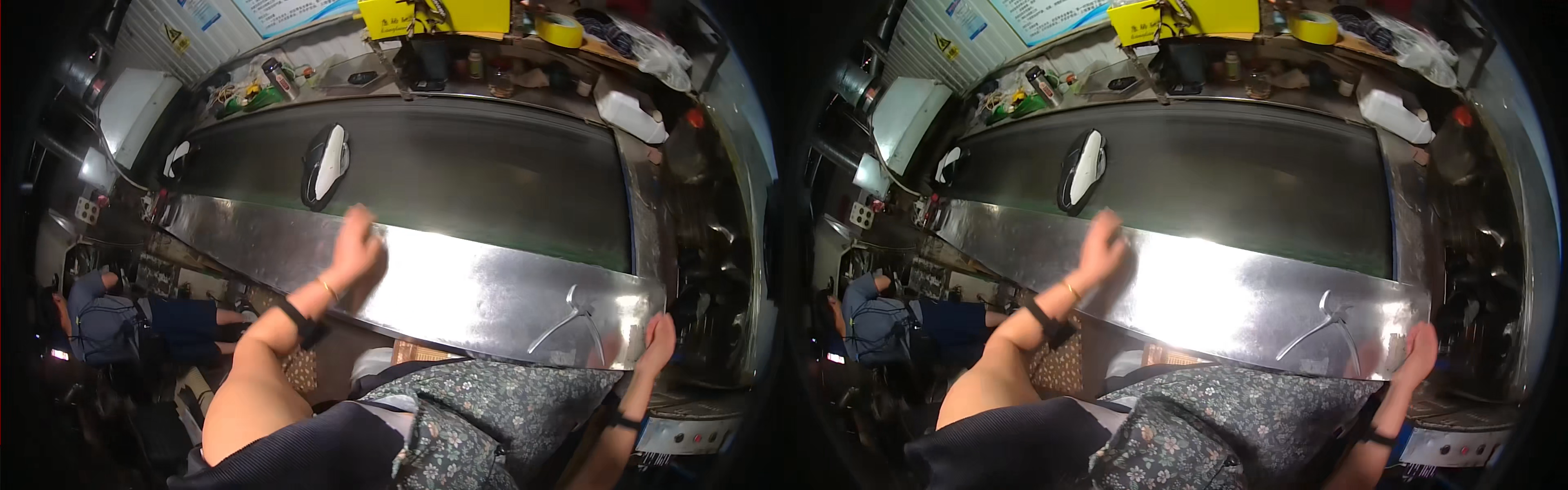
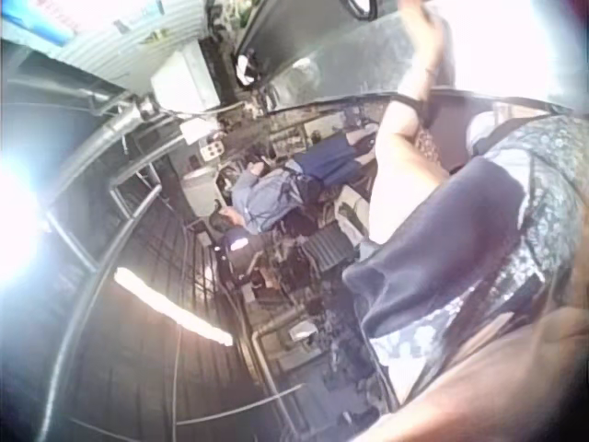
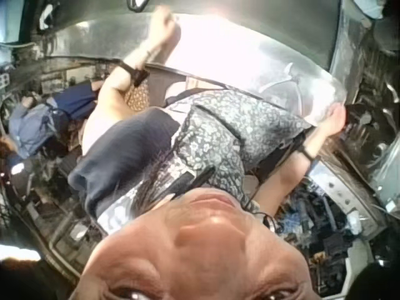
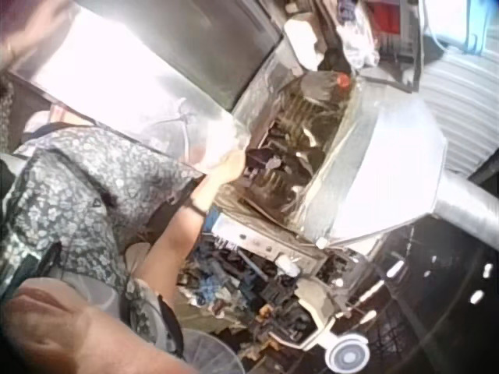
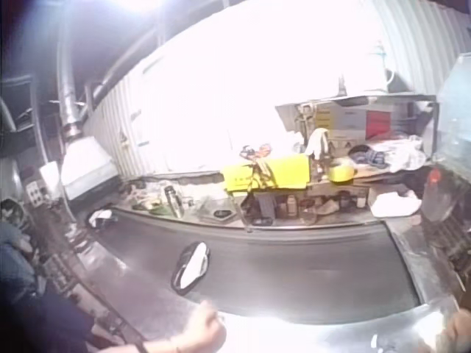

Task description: Assembling and inspecting shoe components on a factory conveyor belt.

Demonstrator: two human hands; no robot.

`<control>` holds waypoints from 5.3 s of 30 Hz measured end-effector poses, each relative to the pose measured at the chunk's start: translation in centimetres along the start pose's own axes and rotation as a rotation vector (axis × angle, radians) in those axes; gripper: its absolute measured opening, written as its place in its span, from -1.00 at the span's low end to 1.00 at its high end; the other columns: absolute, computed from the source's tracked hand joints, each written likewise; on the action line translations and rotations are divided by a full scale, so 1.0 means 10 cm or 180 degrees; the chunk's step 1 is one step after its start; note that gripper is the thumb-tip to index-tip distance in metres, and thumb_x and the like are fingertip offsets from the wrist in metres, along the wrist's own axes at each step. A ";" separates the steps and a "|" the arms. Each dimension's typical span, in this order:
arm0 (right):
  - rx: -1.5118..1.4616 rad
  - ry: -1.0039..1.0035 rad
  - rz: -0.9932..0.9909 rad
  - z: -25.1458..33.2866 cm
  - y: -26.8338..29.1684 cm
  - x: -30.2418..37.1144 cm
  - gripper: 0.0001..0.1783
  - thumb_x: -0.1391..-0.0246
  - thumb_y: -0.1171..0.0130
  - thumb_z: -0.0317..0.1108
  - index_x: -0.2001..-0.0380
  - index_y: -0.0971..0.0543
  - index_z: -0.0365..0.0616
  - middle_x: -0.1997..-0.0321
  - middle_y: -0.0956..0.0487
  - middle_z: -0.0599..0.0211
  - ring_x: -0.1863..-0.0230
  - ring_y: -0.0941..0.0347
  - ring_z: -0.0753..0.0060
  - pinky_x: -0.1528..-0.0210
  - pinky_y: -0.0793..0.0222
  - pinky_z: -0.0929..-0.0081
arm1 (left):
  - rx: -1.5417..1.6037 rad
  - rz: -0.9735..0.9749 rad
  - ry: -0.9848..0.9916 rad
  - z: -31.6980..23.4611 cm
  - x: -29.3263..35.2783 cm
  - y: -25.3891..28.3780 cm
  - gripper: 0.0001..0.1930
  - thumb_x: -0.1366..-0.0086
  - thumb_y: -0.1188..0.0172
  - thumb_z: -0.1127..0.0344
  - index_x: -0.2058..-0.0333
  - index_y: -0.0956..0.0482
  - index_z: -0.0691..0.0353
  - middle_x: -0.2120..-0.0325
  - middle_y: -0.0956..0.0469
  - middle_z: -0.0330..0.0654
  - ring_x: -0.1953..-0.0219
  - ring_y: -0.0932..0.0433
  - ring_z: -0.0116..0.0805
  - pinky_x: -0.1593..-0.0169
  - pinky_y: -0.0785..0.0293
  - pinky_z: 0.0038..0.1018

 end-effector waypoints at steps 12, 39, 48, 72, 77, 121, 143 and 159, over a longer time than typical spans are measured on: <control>0.0325 -0.0889 -0.1255 0.19 0.13 3.41 -0.64 -0.16 -0.20 -0.36 0.04 -0.47 -0.36 0.17 -0.60 0.15 0.21 -0.56 0.39 0.13 -0.51 0.51 | 0.0888 0.0733 0.2399 2.12 -1.43 -0.43 -0.44 -0.02 -0.37 0.03 0.22 -0.61 0.51 0.28 -0.63 -0.01 0.23 -0.61 -0.26 0.17 -0.50 -0.40; 0.1707 0.0936 0.0126 1.84 -1.03 3.13 -0.62 -0.16 -0.14 -0.42 -0.03 -0.47 -0.33 0.07 -0.59 -0.07 0.04 -0.58 0.15 0.04 -0.46 0.38 | 0.3088 0.3774 -0.2412 -4.59 1.61 -0.82 -0.01 0.03 -0.49 0.28 -0.30 -0.07 0.37 -0.24 -0.21 0.08 -0.30 -0.19 -0.19 -0.33 -0.09 -0.36; 0.1467 0.0764 -0.0406 1.55 -0.93 3.10 -0.62 -0.17 -0.08 -0.47 -0.07 -0.46 -0.25 0.08 -0.61 0.01 0.00 -0.55 0.24 -0.01 -0.42 0.42 | 0.2981 0.3392 -0.2191 -4.60 1.61 -0.98 -0.12 0.02 -0.48 0.29 -0.24 -0.18 0.34 -0.30 -0.07 0.17 -0.35 -0.11 -0.07 -0.34 -0.07 -0.33; 0.3760 0.0182 -0.0658 1.07 -0.83 3.51 -0.58 -0.25 0.09 -0.22 0.10 -0.50 -0.41 0.42 -0.60 -0.05 0.40 -0.56 -0.09 0.31 -0.48 0.08 | 0.3505 0.4247 -0.1054 -4.42 1.78 -1.40 -0.36 -0.06 -0.43 0.30 -0.08 -0.34 0.34 0.14 -0.46 -0.03 0.07 -0.44 -0.26 -0.05 -0.36 -0.39; 0.4727 0.0480 -0.0890 1.25 -0.87 3.37 -0.61 -0.21 0.06 -0.26 0.10 -0.49 -0.41 0.42 -0.61 0.01 0.44 -0.57 -0.01 0.37 -0.48 0.12 | 0.3492 0.4635 -0.0908 -4.61 1.79 -1.35 -0.41 -0.17 -0.33 0.43 -0.13 -0.26 0.29 0.15 -0.49 -0.22 0.13 -0.44 -0.47 0.03 -0.41 -0.55; -0.0603 -0.0349 -0.0433 0.90 -0.73 3.46 -0.25 -0.36 0.28 0.13 -0.38 0.01 -0.19 -0.40 -0.12 0.09 -0.39 -0.06 0.22 -0.37 0.01 0.34 | 0.3897 0.5053 -0.0739 -4.73 1.76 -1.28 -0.57 -0.40 -0.02 -0.01 -0.05 -0.48 0.18 0.03 -0.49 -0.20 -0.03 -0.42 -0.44 -0.10 -0.34 -0.51; -0.0237 0.0056 -0.0052 1.20 -0.66 3.29 -0.41 -0.18 -0.02 -0.52 -0.28 -0.21 -0.25 -0.31 -0.27 0.15 -0.36 -0.13 0.28 -0.36 -0.02 0.38 | 0.3926 0.4832 -0.1140 -4.79 1.99 -1.21 -0.46 -0.27 -0.23 0.22 -0.17 -0.33 0.26 -0.09 -0.38 -0.12 -0.17 -0.31 -0.39 -0.24 -0.23 -0.42; -0.0824 -0.1642 -0.0669 0.80 0.12 4.29 -0.39 -0.09 -0.11 -0.18 -0.13 -0.38 -0.39 -0.08 -0.52 0.09 -0.13 -0.42 0.30 -0.26 -0.25 0.35 | 0.1860 0.2093 -0.1856 -3.28 0.48 -1.26 -0.72 -0.20 -0.23 0.36 0.11 -0.56 0.31 0.09 -0.57 0.03 0.03 -0.54 0.01 -0.07 -0.45 -0.26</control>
Point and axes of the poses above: each hand's wrist, its own x-axis away from the middle knuckle, its own y-axis out of the back of the hand, z = x × y, the point moved 8 cm from there along -x, towards the middle knuckle
